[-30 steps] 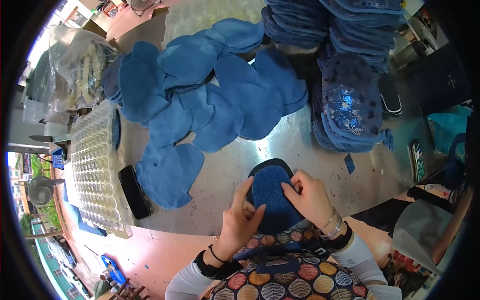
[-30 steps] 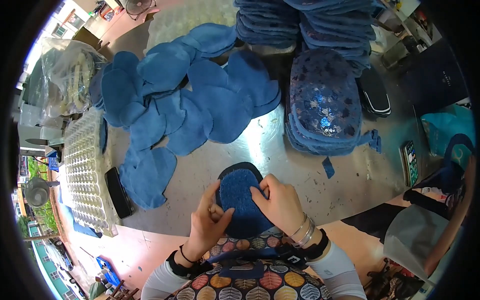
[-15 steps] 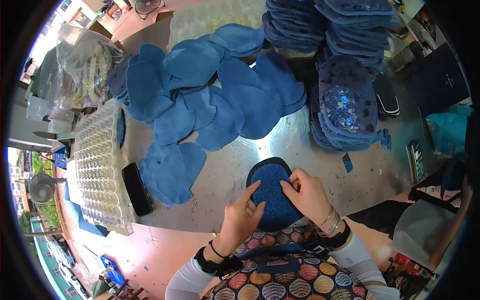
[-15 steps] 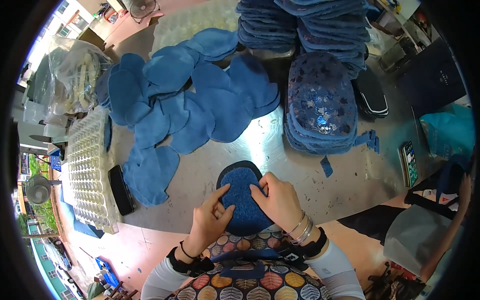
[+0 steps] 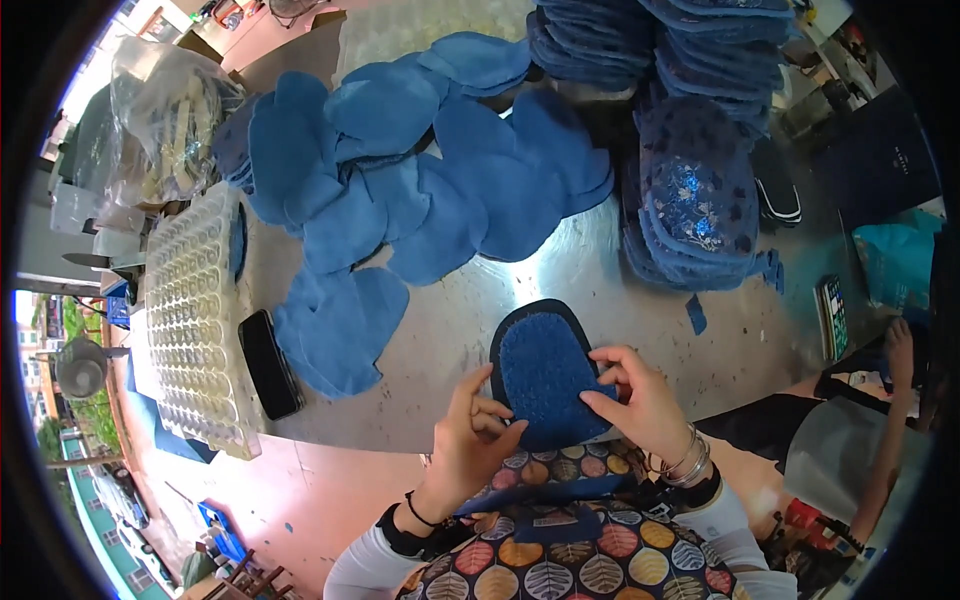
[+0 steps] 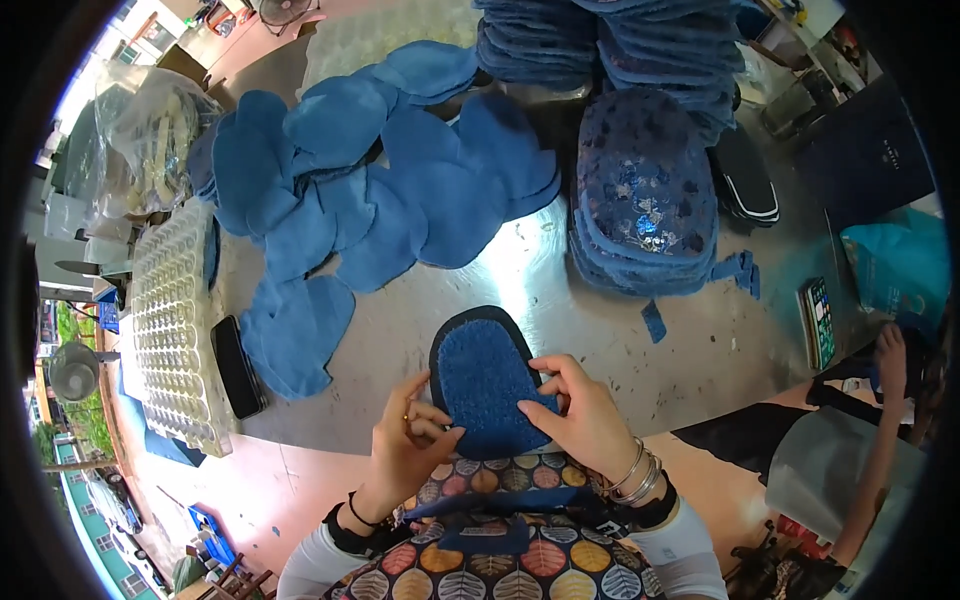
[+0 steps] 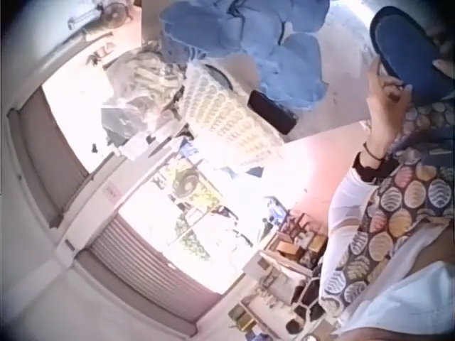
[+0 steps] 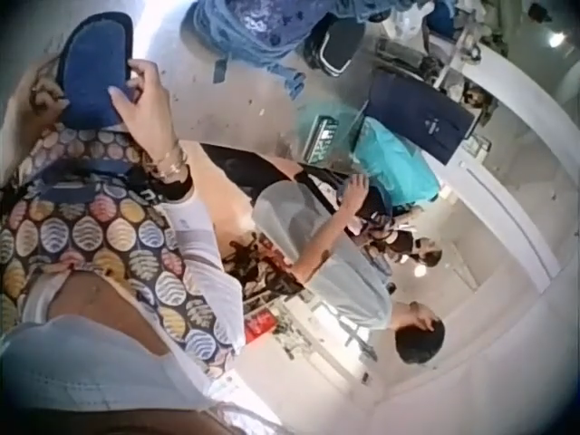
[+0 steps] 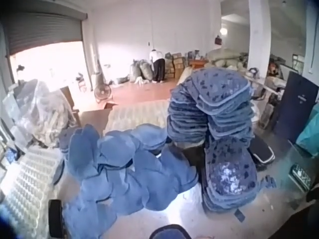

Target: Inspecting and organizing blue shoe upper components on a metal workbench in a shoe manufacturing facility.

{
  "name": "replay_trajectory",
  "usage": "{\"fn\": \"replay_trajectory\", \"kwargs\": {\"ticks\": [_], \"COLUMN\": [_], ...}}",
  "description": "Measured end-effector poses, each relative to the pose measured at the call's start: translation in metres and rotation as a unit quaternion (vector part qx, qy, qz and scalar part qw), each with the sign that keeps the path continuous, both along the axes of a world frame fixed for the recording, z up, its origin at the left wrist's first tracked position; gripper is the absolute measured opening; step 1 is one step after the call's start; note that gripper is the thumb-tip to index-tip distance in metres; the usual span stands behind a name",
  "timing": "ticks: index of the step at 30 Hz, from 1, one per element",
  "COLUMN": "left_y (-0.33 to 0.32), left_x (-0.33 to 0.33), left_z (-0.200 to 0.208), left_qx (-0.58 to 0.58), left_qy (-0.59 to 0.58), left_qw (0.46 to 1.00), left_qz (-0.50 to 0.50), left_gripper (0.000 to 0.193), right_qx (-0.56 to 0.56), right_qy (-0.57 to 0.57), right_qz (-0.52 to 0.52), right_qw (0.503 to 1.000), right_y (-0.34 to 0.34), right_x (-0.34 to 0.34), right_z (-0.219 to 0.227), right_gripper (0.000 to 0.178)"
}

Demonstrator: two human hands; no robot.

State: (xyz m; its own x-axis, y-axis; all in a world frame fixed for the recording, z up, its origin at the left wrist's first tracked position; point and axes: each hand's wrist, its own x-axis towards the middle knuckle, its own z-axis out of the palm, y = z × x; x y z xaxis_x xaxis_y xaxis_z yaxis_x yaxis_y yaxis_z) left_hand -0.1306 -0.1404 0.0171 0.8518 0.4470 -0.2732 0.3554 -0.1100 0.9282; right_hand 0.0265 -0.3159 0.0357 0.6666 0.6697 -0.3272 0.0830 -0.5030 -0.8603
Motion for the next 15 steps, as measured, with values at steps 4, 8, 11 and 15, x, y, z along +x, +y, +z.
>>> {"fn": "replay_trajectory", "kwargs": {"ticks": [4, 8, 11, 15], "left_y": [0.0010, 0.0016, 0.0012, -0.0008], "left_x": [-0.0024, -0.0039, -0.0055, -0.0086], "left_z": [-0.0069, -0.0024, -0.0046, -0.0096], "left_qx": [-0.072, -0.133, -0.110, -0.103], "left_qy": [-0.025, -0.035, -0.030, -0.029], "left_qw": [0.997, 0.990, 0.993, 0.993], "left_qz": [-0.004, 0.035, 0.041, 0.039], "left_gripper": [0.068, 0.066, 0.063, 0.058], "right_qx": [0.013, 0.022, 0.015, 0.003], "right_qy": [0.029, 0.035, 0.025, 0.007], "right_qz": [-0.017, -0.021, -0.017, -0.010], "right_qw": [0.999, 0.999, 0.999, 1.000], "right_y": [-0.0050, -0.0051, -0.0045, -0.0027], "right_x": [-0.0039, -0.0050, -0.0053, -0.0067], "right_z": [-0.0092, -0.0104, -0.0090, -0.0069], "right_gripper": [0.043, 0.041, 0.040, 0.043]}}
